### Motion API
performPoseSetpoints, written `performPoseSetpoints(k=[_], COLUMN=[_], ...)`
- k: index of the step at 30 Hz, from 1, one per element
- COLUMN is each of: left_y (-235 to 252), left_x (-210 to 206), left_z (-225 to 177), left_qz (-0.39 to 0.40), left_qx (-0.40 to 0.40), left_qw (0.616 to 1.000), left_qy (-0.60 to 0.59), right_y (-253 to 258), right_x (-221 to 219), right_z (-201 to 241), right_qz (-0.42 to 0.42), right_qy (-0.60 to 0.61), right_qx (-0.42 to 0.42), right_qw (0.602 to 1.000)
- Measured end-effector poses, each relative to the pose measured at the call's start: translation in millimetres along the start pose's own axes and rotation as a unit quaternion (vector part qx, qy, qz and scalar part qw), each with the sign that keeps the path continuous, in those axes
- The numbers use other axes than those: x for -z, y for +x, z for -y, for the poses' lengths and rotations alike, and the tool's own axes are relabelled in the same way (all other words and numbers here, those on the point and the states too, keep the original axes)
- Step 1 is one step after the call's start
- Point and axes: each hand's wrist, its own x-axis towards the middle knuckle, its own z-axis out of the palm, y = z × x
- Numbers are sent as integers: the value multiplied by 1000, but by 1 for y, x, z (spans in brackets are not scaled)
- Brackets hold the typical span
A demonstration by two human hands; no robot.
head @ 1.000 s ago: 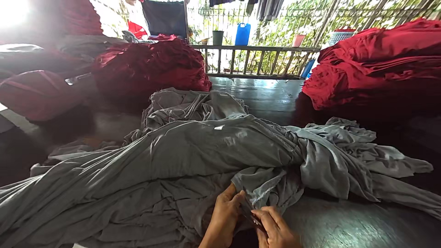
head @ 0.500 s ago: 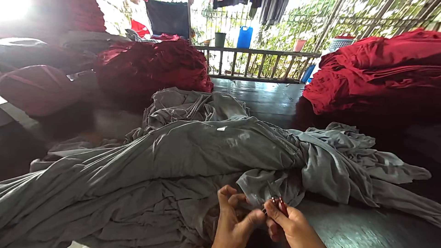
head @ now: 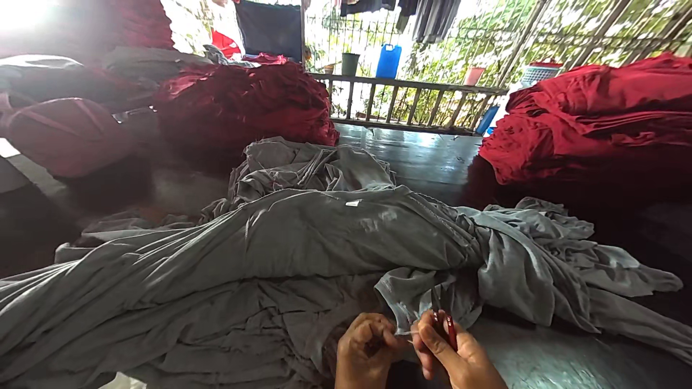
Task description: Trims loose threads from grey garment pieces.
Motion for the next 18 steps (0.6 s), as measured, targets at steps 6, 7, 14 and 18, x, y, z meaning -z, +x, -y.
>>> performPoseSetpoints(k=[6, 7, 14, 18], left_y=[-2, -2, -6, -5], left_x=[-5, -5, -3, 22], left_z=[-17, -16, -5, 51], left_qz=[37, 50, -21, 7], left_qx=[-12, -30, -53, -145], left_qw=[986, 982, 974, 989], left_qy=[162, 182, 218, 14], right_y=[8, 10, 1, 16], right_x=[-1, -3, -42, -47], right_z=[19, 21, 29, -37], right_qz=[19, 25, 127, 139], right_qy=[101, 76, -258, -305], right_qx=[-1, 7, 142, 359], right_qw=[995, 997, 947, 871])
